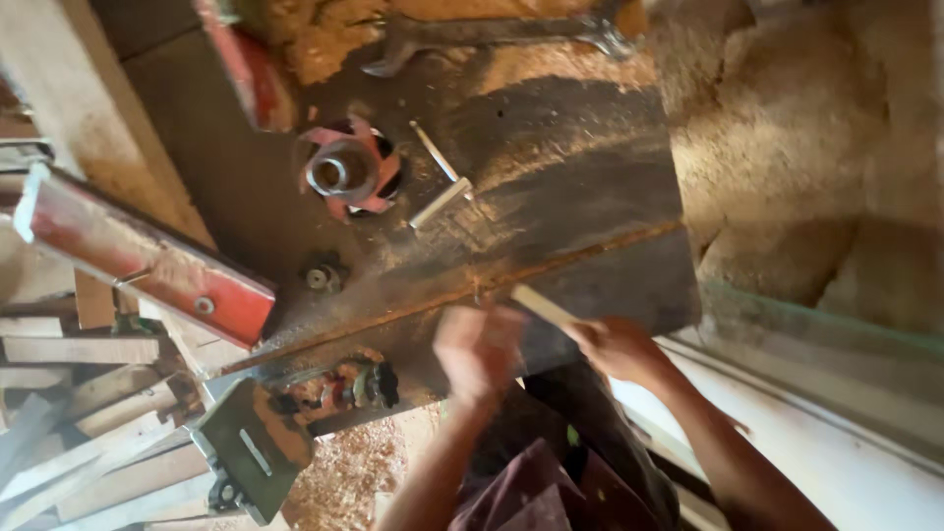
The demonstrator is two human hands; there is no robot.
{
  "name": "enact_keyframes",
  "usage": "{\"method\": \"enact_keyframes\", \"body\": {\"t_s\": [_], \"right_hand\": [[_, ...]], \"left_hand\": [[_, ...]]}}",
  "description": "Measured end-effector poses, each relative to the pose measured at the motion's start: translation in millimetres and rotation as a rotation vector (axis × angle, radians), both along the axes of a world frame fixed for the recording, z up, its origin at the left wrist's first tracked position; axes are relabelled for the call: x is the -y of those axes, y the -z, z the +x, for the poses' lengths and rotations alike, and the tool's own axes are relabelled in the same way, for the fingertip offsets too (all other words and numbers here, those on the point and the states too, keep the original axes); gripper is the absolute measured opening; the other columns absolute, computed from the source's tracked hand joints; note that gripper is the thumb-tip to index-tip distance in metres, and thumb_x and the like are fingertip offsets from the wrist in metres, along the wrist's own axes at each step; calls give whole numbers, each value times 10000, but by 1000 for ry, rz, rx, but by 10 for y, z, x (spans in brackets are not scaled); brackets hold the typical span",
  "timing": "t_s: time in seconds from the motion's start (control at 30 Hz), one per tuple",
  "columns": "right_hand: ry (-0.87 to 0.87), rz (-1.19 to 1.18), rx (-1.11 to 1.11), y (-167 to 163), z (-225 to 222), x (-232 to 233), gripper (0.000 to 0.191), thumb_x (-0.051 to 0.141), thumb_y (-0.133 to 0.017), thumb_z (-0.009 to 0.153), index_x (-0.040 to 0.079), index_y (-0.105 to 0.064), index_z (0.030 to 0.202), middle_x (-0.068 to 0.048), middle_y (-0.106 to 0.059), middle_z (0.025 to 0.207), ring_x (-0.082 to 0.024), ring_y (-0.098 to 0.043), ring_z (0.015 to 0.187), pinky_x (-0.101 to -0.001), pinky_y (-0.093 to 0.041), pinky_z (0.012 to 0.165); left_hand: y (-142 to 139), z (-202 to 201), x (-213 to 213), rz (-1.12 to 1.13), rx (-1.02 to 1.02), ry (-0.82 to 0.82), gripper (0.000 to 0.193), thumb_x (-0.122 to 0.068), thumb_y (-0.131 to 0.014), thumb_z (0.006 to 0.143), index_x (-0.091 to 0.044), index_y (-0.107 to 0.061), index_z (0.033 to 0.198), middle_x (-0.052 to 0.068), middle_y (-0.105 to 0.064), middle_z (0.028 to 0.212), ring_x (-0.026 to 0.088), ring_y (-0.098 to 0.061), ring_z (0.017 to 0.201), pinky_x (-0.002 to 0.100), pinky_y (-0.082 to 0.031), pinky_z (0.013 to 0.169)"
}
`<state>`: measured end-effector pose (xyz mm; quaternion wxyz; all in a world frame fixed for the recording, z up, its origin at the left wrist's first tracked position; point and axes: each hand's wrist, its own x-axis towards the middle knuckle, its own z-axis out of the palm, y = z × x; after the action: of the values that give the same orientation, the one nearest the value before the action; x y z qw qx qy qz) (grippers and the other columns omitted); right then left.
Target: The person works at a spindle moulder machine table in a dusty woodworking shop. They use a wrench to loosen and tighten bolts on the machine fence, scrape the table surface with a flat blade, reposition wood offcuts, and slide a straightedge along the table to check the setup.
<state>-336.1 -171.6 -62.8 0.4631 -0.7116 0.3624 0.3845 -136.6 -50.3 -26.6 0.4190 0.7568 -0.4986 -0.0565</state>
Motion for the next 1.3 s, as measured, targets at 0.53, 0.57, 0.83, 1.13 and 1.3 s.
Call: {"method": "enact_keyframes", "body": {"t_s": [0.53,0.57,0.83,1.13,1.3], "right_hand": [[553,-353,-260,-101,-1523,1213,699,662,-399,1053,53,-742,1086,-216,-707,817,-256,-567,613,-441,-506,539],[459,-394,-78,-98,-1487,1128,624,628,-450,1031,91,-765,1076,-100,-724,794,-203,-582,669,-420,-485,571],[87,-95,15,378,211,-144,616,564,-382,1076,105,-773,952,-96,-664,702,-275,-637,614,-444,-469,579],[349,46,-326,149,-329,780,635,625,-474,1021,57,-756,1010,-67,-727,705,-217,-582,521,-382,-486,492],[347,102,-165,47,10,244,578,567,-546,1000,53,-791,903,-150,-768,745,-227,-700,576,-400,-550,571]], "left_hand": [[404,237,759,305,-203,-215,380,-382,-394,1094,-116,-614,1254,129,-556,1241,350,-466,1218,518,-315,1064],[421,249,732,265,-219,-232,376,-376,-374,1106,-125,-621,1239,122,-559,1222,343,-467,1214,514,-326,1088],[573,304,626,240,-239,-233,426,-347,-299,1108,-77,-617,1198,143,-564,1137,335,-491,1107,472,-339,1017],[629,319,607,160,-291,-277,432,-327,-277,1120,-37,-595,1156,167,-585,1126,362,-497,1091,474,-361,1004],[607,335,652,102,-312,-304,463,-369,-268,1133,-35,-589,1128,159,-587,1095,349,-507,1064,473,-363,1007]]}}
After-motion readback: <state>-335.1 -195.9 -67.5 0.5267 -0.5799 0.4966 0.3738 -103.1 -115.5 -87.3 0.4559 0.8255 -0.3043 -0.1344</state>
